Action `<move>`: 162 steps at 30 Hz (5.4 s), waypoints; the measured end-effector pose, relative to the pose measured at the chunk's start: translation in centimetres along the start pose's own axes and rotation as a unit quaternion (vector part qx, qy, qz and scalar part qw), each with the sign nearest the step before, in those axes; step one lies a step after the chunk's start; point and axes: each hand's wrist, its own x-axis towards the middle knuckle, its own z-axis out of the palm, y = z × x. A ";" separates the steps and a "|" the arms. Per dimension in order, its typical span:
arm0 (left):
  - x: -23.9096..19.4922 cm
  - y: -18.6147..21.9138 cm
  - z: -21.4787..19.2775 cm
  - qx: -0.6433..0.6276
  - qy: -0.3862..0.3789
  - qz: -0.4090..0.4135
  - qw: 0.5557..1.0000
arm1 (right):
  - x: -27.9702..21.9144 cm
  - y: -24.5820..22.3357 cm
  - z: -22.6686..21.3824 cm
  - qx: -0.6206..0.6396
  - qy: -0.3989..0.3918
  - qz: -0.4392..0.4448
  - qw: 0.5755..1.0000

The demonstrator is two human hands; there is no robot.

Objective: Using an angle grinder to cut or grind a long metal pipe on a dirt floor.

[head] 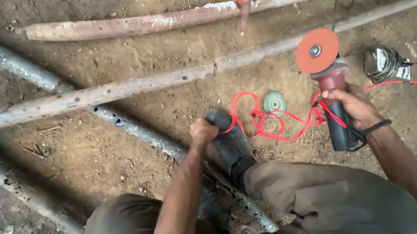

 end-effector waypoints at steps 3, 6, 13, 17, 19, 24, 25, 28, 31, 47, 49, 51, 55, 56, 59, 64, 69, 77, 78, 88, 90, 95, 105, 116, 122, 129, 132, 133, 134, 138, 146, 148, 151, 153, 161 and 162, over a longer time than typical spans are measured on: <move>-0.7 3.8 -1.7 -0.056 0.036 -0.096 0.993 | 0.6 1.5 -1.1 0.009 0.022 0.011 1.000; -2.1 9.7 -4.7 -0.004 0.011 0.065 0.998 | 0.2 0.9 -1.2 0.018 0.032 0.021 0.999; -4.8 11.1 12.8 0.161 0.150 0.302 0.928 | -1.4 -1.0 -0.9 0.014 0.030 0.006 0.999; -10.0 14.0 -6.5 0.280 -0.040 0.271 0.920 | 0.0 0.4 1.3 -0.044 0.012 0.011 0.999; -10.2 10.7 -19.5 0.335 -0.129 0.250 0.899 | 1.7 1.4 2.9 -0.075 0.011 0.016 0.997; -3.1 6.1 -34.7 0.389 0.075 0.119 0.911 | 6.6 5.1 6.2 -0.109 -0.016 -0.031 0.993; -3.6 4.6 -35.8 0.387 0.072 0.116 0.912 | 7.0 5.1 6.6 -0.112 -0.018 -0.028 0.993; -4.4 -0.7 -37.2 0.311 0.158 0.011 0.937 | 8.6 4.9 7.5 -0.126 -0.035 -0.072 0.989; -3.7 -5.1 -35.8 0.290 0.175 0.122 0.933 | 9.7 3.7 8.5 -0.154 -0.038 -0.075 0.985; -2.0 -3.2 -34.8 0.351 0.136 -0.003 0.926 | 11.2 0.1 10.5 -0.169 -0.031 -0.019 0.985; -2.1 -3.1 -34.9 0.353 0.133 -0.007 0.926 | 11.1 0.0 10.8 -0.179 -0.022 -0.014 0.983; -2.1 -3.2 -34.8 0.348 0.129 -0.006 0.928 | 11.3 0.3 10.8 -0.171 -0.020 -0.008 0.985; -2.1 -3.1 -34.8 0.345 0.135 -0.006 0.929 | 11.1 -0.6 11.1 -0.189 -0.009 0.017 0.982; -2.1 -3.1 -34.8 0.350 0.137 -0.005 0.927 | 11.4 -0.3 10.9 -0.206 -0.009 -0.010 0.978; -2.1 -3.2 -34.7 0.357 0.140 -0.005 0.924 | 11.8 -0.1 10.9 -0.241 -0.002 -0.015 0.971; -1.7 -3.6 -34.3 0.362 0.152 0.000 0.920 | 11.4 0.0 11.0 -0.268 0.003 -0.075 0.961; -0.3 -4.6 -33.7 0.382 0.100 -0.010 0.919 | 11.2 0.4 10.9 -0.302 0.014 -0.039 0.952; -1.7 -3.6 -34.2 0.365 0.155 0.001 0.918 | 10.8 0.6 10.9 -0.332 0.033 -0.024 0.942; -1.7 -3.6 -34.3 0.366 0.149 -0.001 0.919 | 11.2 1.0 10.8 -0.339 0.044 -0.028 0.939; -1.6 -3.5 -34.5 0.362 0.123 -0.015 0.924 | 11.1 1.4 10.7 -0.260 -0.003 0.001 0.966; -1.2 -3.9 -34.2 0.370 0.126 -0.008 0.920 | 11.7 2.0 10.2 -0.328 0.029 -0.042 0.943; -1.4 -3.9 -34.3 0.357 0.134 -0.002 0.925 | 9.9 1.0 10.9 -0.313 0.028 -0.052 0.948; -1.2 -4.2 -34.3 0.357 0.139 -0.001 0.924 | 8.3 -0.5 11.6 -0.353 0.029 -0.038 0.935; -1.9 -4.2 -34.2 0.358 0.168 0.018 0.918 | 10.1 2.2 11.0 -0.200 0.014 -0.088 0.976; -2.6 -4.0 -34.4 0.356 0.172 0.015 0.918 | 11.2 4.0 10.6 -0.238 0.003 -0.166 0.957; -2.5 -4.1 -34.1 0.350 0.178 0.018 0.919 | 11.5 4.1 10.5 -0.294 0.033 -0.144 0.944; -3.2 -2.8 -34.5 0.366 0.169 -0.006 0.915 | 14.2 7.4 9.0 -0.350 0.012 -0.116 0.930; -2.9 -3.1 -34.5 0.362 0.173 -0.006 0.916 | 13.9 7.0 9.2 -0.351 0.013 -0.121 0.928; -2.7 -3.3 -34.4 0.363 0.168 -0.009 0.916 | 13.5 6.6 9.4 -0.350 0.007 -0.151 0.925; -2.2 -3.9 -34.0 0.368 0.182 0.000 0.912 | 12.9 6.0 9.8 -0.301 0.010 -0.174 0.938; -1.7 -4.2 -33.6 0.369 0.166 -0.011 0.914 | 10.3 3.6 11.2 -0.229 0.017 -0.043 0.972; -1.7 -4.0 -33.7 0.365 0.164 -0.011 0.917 | 11.1 4.0 10.9 -0.242 0.016 -0.063 0.968; -1.6 -3.9 -33.7 0.370 0.152 -0.020 0.916 | 12.3 4.5 10.6 -0.312 0.031 -0.126 0.941; -1.2 -4.6 -33.4 0.366 0.169 -0.008 0.915 | 12.8 4.9 10.2 -0.380 0.049 -0.097 0.918; -1.5 -3.7 -34.1 0.374 0.101 -0.026 0.921 | 11.4 3.8 10.5 -0.383 0.042 -0.126 0.914; -2.1 -3.1 -34.4 0.371 0.094 -0.034 0.923 | 11.3 3.9 10.4 -0.380 0.040 -0.121 0.916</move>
